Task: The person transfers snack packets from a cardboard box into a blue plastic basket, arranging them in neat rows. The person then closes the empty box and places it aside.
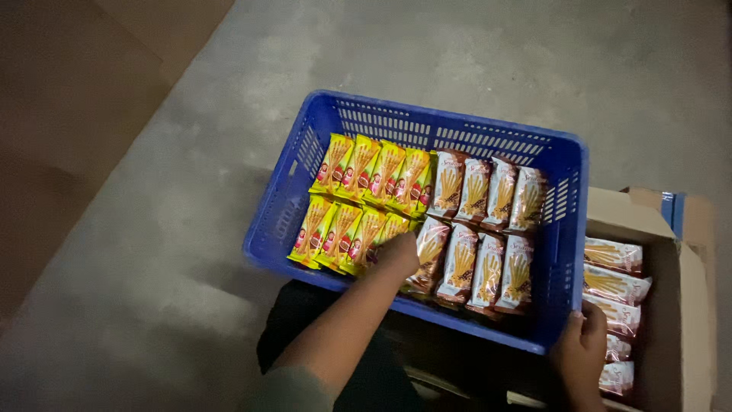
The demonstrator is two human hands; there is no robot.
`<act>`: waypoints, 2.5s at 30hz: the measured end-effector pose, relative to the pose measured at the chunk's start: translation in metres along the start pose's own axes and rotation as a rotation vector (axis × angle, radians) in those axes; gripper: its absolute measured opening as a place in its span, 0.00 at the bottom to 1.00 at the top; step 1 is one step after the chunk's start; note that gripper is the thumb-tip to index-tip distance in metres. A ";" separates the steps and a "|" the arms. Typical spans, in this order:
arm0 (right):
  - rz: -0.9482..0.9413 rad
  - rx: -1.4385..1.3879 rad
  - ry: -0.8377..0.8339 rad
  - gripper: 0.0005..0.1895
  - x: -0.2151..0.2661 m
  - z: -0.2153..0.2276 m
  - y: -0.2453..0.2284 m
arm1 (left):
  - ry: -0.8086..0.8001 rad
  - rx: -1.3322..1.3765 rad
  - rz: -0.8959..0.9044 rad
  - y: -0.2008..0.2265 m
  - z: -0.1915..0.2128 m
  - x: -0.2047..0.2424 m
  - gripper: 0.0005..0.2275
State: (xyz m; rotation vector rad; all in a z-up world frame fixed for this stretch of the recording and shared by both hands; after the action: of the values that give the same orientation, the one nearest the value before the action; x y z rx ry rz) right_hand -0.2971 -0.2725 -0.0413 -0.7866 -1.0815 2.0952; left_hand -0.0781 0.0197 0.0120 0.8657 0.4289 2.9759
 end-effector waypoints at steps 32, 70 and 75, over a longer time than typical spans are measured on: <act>0.076 -0.013 0.031 0.16 -0.008 -0.010 0.029 | 0.404 0.195 -0.071 -0.008 0.037 0.034 0.26; 0.145 0.374 -0.310 0.28 -0.050 0.166 -0.060 | 0.247 0.296 -0.679 0.062 -0.007 0.136 0.32; 0.138 0.660 -0.135 0.19 -0.053 0.166 -0.026 | 0.044 0.208 -0.367 0.040 -0.006 0.108 0.21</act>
State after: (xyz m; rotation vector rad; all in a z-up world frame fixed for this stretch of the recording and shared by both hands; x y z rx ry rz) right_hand -0.3809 -0.3780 0.0718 -0.4022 -0.3439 2.4360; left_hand -0.1700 -0.0106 0.0738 0.6484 0.8137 2.6474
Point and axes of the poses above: each hand's wrist, its own x-axis away from the middle knuckle, its own z-axis out of the back of the hand, y = z × x, the point moved 2 cm from there along -x, towards the middle knuckle, and after that the axes turned 14 degrees about y, right-handed, at the moved point
